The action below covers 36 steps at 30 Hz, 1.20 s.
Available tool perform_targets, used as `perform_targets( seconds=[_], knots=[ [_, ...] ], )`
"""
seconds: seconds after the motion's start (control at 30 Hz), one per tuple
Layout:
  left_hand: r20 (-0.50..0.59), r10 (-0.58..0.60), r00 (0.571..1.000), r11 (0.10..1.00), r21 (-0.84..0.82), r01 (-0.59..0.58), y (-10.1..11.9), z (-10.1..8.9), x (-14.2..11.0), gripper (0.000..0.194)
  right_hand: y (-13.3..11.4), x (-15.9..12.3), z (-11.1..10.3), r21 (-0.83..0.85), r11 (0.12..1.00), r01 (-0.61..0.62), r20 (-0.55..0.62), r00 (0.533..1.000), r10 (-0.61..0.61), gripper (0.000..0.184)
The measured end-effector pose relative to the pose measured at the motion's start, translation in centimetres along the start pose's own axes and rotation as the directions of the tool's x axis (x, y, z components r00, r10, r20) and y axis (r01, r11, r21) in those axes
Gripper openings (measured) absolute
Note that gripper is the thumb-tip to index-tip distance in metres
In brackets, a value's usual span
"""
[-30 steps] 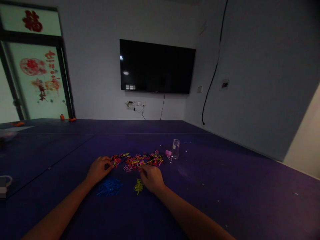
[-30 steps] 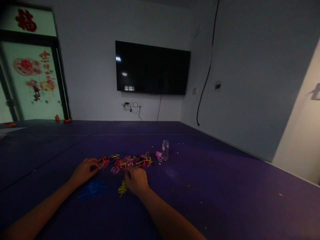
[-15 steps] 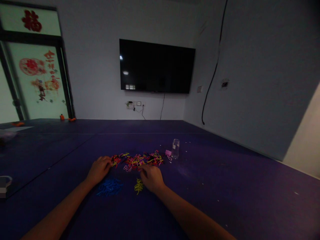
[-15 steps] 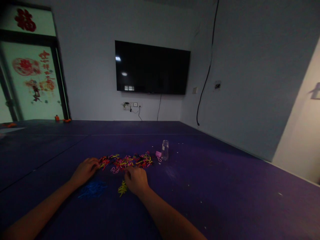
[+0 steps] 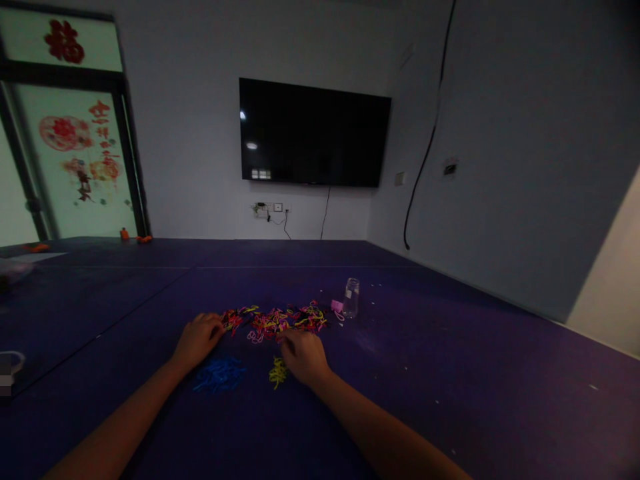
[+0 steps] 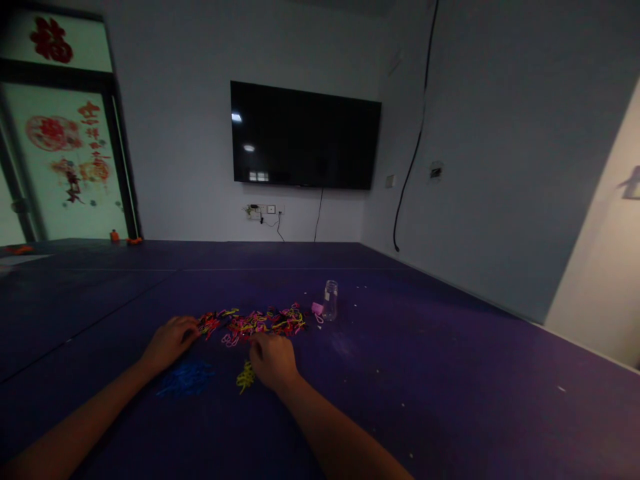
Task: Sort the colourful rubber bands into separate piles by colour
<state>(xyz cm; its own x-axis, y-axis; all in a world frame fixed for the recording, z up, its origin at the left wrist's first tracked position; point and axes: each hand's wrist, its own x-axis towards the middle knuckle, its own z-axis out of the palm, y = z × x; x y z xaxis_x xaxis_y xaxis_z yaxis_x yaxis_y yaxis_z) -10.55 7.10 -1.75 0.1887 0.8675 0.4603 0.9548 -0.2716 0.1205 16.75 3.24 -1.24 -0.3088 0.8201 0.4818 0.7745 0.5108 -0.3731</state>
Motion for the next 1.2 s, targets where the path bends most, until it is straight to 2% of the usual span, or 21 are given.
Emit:
perform_targets(
  seconds=[0.17, 0.47, 0.83, 1.1, 1.2],
  knots=[
    [0.007, -0.003, 1.000, 1.000, -0.011, 0.003, 0.1, 0.0, 0.2, 0.023, 0.0, 0.0, -0.1, -0.038, 0.999, -0.012, 0.031, 0.999, 0.013, 0.029],
    [-0.056, -0.012, 0.998, 0.999, -0.049, 0.009, -0.2, -0.1, 0.2, 0.024, 0.0, 0.0, -0.1, -0.013, 1.000, -0.001, 0.023, 1.000, 0.001, 0.027],
    [0.038, -0.057, 0.998, 0.997, 0.048, 0.055, 1.1, -1.2, -0.2, 0.019, 0.0, 0.1, 0.0, -0.019, 1.000, -0.012, 0.031, 0.999, 0.013, 0.028],
    [0.119, -0.110, 0.987, 0.992, 0.074, 0.102, 0.6, -0.3, 0.2, 0.021, 0.2, 0.1, 0.1, -0.025, 1.000, -0.003, 0.025, 1.000, 0.004, 0.029],
    [0.096, -0.096, 0.991, 0.995, 0.046, 0.092, 0.4, -0.1, 0.1, 0.019, 0.2, 0.1, 0.1, -0.041, 0.999, -0.007, 0.031, 1.000, 0.008, 0.029]
  ],
)
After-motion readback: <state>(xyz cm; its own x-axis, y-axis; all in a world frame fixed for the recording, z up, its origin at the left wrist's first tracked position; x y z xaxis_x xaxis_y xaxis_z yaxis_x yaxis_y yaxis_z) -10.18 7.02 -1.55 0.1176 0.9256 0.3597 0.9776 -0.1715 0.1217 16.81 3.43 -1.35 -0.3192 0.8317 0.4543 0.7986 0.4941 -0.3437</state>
